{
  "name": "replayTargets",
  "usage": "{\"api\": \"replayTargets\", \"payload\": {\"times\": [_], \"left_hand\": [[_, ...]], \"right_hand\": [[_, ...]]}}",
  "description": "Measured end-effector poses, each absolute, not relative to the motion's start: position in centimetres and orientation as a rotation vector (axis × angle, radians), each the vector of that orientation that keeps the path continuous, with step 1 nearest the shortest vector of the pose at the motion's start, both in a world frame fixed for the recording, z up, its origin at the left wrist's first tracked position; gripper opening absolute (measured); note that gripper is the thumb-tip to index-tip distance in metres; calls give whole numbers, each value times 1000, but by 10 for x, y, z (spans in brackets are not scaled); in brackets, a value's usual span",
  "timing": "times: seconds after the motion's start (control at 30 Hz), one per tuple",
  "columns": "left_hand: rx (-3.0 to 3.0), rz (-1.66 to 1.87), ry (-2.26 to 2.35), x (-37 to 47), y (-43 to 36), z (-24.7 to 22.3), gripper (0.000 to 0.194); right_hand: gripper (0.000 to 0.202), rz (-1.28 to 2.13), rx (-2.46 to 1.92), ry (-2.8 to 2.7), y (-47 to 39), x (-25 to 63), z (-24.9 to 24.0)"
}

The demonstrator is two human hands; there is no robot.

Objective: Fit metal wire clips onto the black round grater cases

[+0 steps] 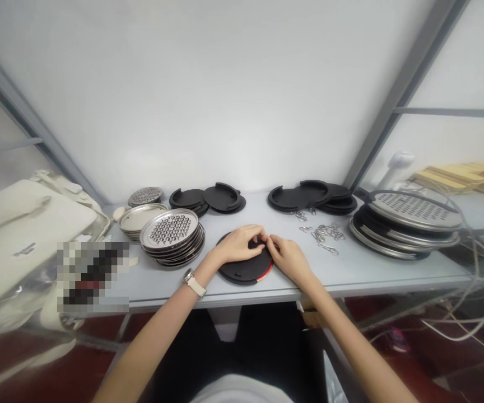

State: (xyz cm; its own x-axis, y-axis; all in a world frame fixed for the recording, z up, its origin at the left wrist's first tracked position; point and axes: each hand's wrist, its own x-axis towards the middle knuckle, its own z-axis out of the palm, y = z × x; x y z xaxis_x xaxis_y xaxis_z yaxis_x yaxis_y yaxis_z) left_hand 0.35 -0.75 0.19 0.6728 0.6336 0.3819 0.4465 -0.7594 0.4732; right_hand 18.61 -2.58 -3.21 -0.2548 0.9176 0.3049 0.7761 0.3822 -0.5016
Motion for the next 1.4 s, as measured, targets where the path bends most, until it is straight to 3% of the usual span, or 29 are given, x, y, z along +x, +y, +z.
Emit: {"api": "replayTargets", "payload": {"times": [0.7,1.4], "left_hand": [[2484,757,896,6,-9,6,18],[2460,729,962,5,-8,4,34]], "right_hand": [[36,161,-1458,-1897,-31,182,-32],[36,294,-1458,-2077,-27,184,-31]]}}
